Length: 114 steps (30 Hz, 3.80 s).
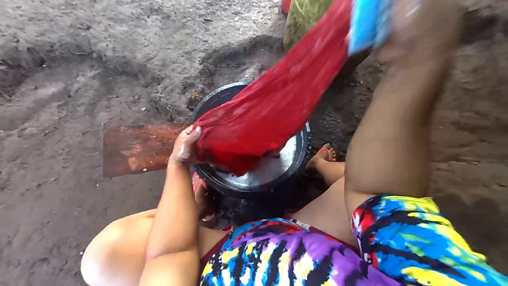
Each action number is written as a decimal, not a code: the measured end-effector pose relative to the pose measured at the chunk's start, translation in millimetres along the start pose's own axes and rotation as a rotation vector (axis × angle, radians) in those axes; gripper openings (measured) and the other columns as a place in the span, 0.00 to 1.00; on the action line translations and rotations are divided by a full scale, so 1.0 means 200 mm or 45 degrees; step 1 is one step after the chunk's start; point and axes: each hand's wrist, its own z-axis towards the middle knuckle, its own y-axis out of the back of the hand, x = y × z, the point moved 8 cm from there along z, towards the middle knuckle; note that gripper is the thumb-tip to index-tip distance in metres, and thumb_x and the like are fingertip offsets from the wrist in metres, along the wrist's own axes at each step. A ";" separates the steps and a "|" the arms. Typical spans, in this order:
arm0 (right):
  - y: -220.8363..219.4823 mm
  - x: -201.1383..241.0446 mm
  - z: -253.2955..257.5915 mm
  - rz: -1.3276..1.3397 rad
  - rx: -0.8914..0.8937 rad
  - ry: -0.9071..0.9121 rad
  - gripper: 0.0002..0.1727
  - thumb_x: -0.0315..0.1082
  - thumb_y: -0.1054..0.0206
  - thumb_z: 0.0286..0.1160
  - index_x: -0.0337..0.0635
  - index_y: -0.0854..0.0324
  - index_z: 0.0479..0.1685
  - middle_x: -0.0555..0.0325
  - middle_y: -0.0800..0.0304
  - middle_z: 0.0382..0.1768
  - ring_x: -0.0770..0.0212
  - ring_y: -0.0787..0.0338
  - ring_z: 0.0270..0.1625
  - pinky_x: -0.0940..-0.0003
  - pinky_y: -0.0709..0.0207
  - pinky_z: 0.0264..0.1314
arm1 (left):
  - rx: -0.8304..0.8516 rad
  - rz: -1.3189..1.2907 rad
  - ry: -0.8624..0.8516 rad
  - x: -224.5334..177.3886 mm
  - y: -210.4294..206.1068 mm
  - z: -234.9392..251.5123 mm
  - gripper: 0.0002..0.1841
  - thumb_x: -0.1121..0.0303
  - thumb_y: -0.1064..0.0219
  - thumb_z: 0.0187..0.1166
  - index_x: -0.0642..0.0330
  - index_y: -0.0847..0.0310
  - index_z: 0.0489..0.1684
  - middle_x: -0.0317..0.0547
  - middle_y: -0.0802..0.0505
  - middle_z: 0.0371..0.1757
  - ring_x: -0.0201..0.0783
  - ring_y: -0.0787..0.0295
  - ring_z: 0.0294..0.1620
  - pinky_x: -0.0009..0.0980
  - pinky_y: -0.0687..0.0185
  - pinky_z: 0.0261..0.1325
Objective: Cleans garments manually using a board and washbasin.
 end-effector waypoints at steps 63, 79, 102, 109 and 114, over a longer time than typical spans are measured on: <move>-1.85 -1.47 -0.94 -0.467 0.857 -0.349 0.36 0.51 0.31 0.77 0.65 0.31 0.89 0.38 0.14 0.68 0.38 0.11 0.64 0.37 0.17 0.62 | -0.224 2.161 0.304 0.41 0.66 0.20 0.13 0.70 0.42 0.85 0.65 0.11 0.53 0.68 0.08 0.56 0.72 0.11 0.60 0.75 0.24 0.58; -1.57 -0.90 -0.41 0.874 0.924 -0.429 0.37 0.50 0.44 0.80 0.41 0.43 0.86 0.50 0.16 0.60 0.61 0.11 0.48 0.62 0.13 0.48 | 0.037 0.999 0.078 -0.12 -0.15 0.52 0.14 0.70 0.39 0.86 0.66 0.21 0.64 0.52 0.08 0.57 0.37 0.10 0.59 0.41 0.17 0.69; -0.60 -1.56 -0.07 -0.046 0.185 -0.834 0.32 0.57 0.42 0.87 0.38 0.24 0.73 0.43 0.12 0.57 0.49 0.10 0.54 0.46 0.15 0.58 | -0.410 1.135 0.513 0.27 0.43 0.17 0.23 0.50 0.39 0.88 0.67 0.14 0.44 0.61 0.09 0.41 0.55 0.11 0.47 0.63 0.19 0.55; -1.15 -1.95 -0.73 -0.652 0.266 -1.046 0.47 0.50 0.34 0.80 0.37 0.51 0.94 0.23 0.37 0.83 0.25 0.23 0.76 0.31 0.25 0.73 | -0.537 2.138 0.431 0.53 0.44 0.14 0.26 0.44 0.36 0.82 0.62 0.08 0.41 0.64 0.07 0.53 0.68 0.16 0.65 0.70 0.31 0.66; -1.91 -1.36 -0.91 -0.570 0.929 -0.217 0.47 0.53 0.27 0.73 0.55 0.43 0.94 0.34 0.21 0.72 0.35 0.14 0.67 0.36 0.18 0.62 | -0.536 2.125 0.238 0.57 0.42 0.11 0.15 0.61 0.34 0.79 0.66 0.10 0.31 0.64 0.09 0.58 0.68 0.19 0.67 0.69 0.34 0.68</move>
